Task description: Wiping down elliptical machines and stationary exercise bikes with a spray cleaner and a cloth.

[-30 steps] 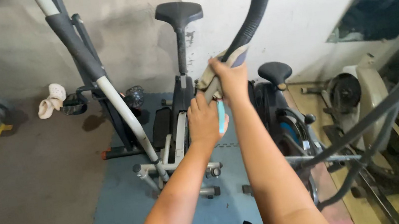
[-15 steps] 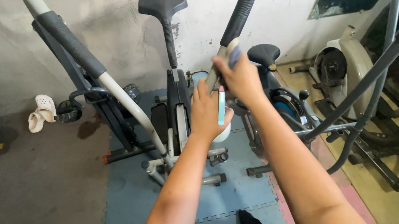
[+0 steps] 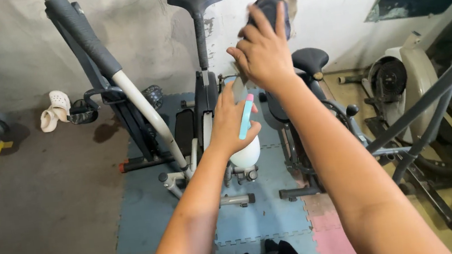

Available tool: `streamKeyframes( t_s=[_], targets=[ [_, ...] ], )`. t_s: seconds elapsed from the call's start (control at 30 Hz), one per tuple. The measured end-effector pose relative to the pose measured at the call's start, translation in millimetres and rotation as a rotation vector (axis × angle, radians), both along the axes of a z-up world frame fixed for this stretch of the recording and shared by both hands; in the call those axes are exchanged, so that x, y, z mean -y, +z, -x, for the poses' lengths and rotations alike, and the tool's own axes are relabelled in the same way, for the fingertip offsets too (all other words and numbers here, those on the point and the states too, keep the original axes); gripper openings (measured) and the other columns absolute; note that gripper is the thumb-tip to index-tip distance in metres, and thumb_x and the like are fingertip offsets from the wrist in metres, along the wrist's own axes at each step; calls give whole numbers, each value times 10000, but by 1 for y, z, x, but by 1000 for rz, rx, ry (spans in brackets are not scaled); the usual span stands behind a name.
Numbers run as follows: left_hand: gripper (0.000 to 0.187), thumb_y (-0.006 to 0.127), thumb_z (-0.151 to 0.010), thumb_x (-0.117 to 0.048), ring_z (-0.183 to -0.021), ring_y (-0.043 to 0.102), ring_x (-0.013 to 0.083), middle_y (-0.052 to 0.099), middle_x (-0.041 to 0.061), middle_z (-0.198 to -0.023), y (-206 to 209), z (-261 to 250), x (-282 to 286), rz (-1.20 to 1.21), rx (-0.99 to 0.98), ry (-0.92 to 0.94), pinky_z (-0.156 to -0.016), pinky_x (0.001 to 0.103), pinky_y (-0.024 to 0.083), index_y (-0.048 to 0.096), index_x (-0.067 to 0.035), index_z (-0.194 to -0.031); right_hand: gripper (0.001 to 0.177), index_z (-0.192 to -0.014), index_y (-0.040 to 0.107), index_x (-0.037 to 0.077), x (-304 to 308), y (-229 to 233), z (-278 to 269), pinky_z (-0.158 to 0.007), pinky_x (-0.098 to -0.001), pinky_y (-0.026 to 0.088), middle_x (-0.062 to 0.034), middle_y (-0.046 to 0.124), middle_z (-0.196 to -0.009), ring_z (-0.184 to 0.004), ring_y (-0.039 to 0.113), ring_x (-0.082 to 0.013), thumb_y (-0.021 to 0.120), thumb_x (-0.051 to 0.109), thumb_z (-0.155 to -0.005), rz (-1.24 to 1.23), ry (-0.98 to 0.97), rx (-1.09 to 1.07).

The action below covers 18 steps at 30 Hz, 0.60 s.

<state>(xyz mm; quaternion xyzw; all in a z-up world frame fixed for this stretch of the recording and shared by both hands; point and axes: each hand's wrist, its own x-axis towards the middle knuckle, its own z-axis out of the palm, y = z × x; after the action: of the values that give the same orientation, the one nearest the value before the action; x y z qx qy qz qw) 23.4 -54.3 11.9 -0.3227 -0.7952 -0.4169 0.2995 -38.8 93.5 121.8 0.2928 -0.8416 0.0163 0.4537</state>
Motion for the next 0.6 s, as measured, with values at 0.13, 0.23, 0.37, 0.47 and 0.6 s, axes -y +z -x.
streamKeyframes(
  t_s=[0.13,0.23,0.37,0.47,0.6],
  targets=[
    [289,748,-696,-149,-1360,411,550,361,324,-1517,-8,1,3,11,6,6,-1143,529,381,664,-97,-967,341,-879,763,55,-7,-10,10,-1229,-646,162,-66,671,-1032,-1293,531,-287,648,322,-1057,-58,20,-78],
    [296,741,-700,-147,-1403,390,546,337,317,-1560,-9,-8,7,-8,73,-70,-1169,528,362,653,-98,-978,298,-873,739,75,-13,-18,6,-1264,-527,252,-53,671,-1002,-1199,578,-262,659,281,-1073,-107,53,-92],
    [271,708,-730,-123,-1438,384,521,314,307,-1593,-30,-27,22,-73,119,-117,-1185,539,348,653,-92,-993,216,-886,705,78,-12,-27,5,-1216,-474,317,-56,668,-1035,-1166,582,-249,693,243,-1025,-51,114,-128],
    [262,718,-726,-166,-1418,438,466,395,230,-1561,-59,-32,40,37,163,17,-1170,531,370,675,-106,-977,202,-923,695,68,-9,-38,4,-1179,-471,344,-62,661,-1046,-1149,569,-263,729,254,-995,-28,186,-92],
    [222,697,-697,-183,-1344,523,357,538,91,-1423,-57,-43,67,239,97,350,-1098,491,416,696,-123,-911,223,-933,687,64,1,-63,-5,-1138,-461,368,-68,652,-1039,-1138,563,-277,772,269,-954,-14,282,8]
  ],
)
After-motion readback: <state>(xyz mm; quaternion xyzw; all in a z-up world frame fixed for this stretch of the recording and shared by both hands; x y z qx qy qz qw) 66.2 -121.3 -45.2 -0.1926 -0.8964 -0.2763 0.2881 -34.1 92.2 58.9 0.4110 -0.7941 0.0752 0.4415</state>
